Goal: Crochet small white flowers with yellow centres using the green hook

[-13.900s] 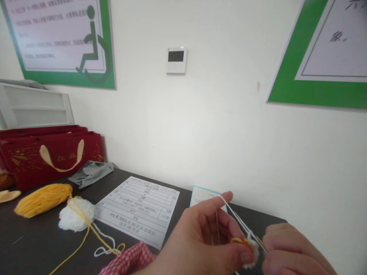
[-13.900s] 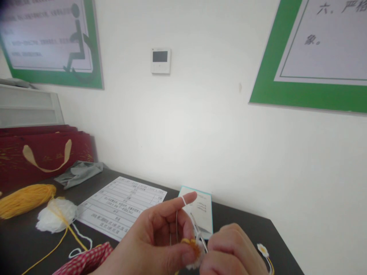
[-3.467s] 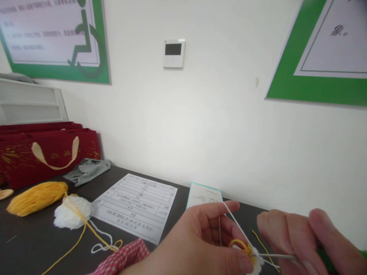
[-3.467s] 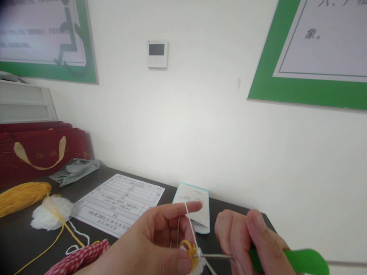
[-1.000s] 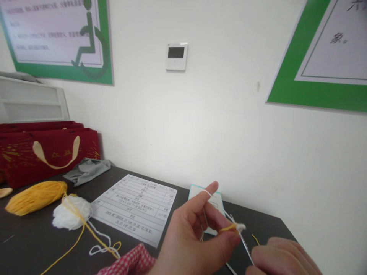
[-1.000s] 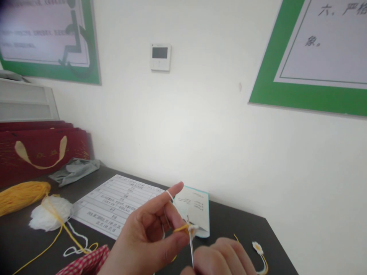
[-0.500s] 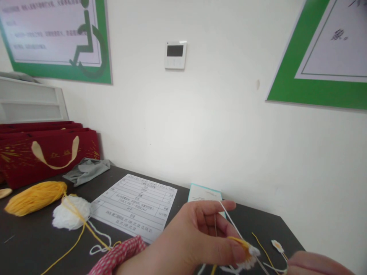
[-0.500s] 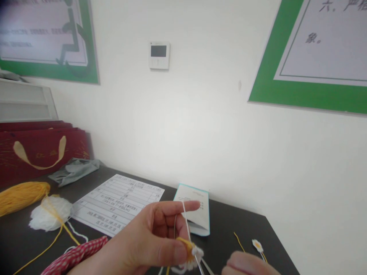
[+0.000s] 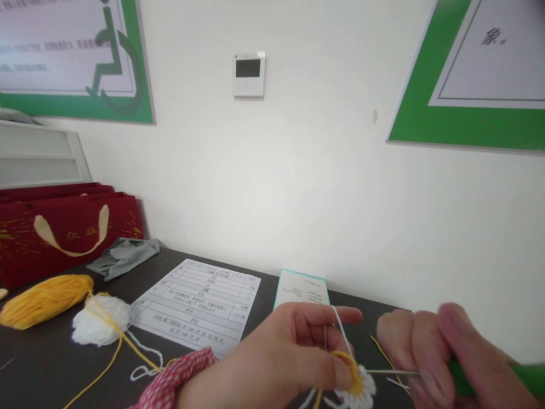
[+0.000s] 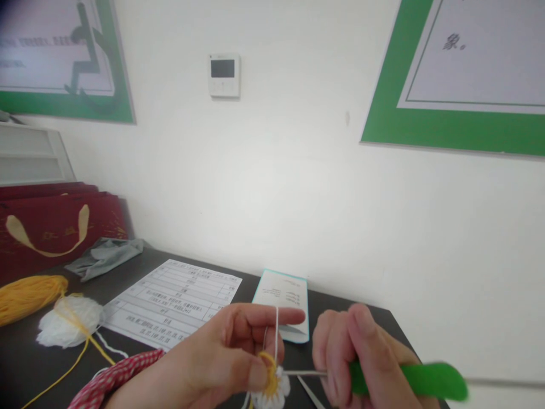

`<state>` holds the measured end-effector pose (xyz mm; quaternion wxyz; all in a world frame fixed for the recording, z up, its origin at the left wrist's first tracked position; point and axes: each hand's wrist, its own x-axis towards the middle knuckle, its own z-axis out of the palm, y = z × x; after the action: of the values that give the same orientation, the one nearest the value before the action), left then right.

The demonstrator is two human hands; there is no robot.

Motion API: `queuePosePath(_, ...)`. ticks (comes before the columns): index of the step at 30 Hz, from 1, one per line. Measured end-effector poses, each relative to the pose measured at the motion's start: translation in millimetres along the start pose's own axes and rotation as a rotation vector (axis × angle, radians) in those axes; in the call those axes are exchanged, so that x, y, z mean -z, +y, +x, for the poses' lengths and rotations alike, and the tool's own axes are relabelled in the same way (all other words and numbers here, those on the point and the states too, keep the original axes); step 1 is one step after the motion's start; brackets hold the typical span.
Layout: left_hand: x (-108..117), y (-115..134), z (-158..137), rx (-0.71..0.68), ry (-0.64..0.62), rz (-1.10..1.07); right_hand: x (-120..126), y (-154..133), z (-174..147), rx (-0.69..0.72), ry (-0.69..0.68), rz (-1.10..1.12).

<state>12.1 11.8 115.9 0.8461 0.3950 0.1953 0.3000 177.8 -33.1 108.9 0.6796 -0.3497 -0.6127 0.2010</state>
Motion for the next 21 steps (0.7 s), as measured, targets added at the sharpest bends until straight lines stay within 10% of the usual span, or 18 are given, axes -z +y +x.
queuePosePath(9,-1,-5,1,-0.215,0.072,-0.075,-10,9,5,-0.547,0.006,0.552)
queuePosePath(21,2,-9,6,-0.406,0.169,0.013,-15,16,-3,-0.382,0.035,0.492)
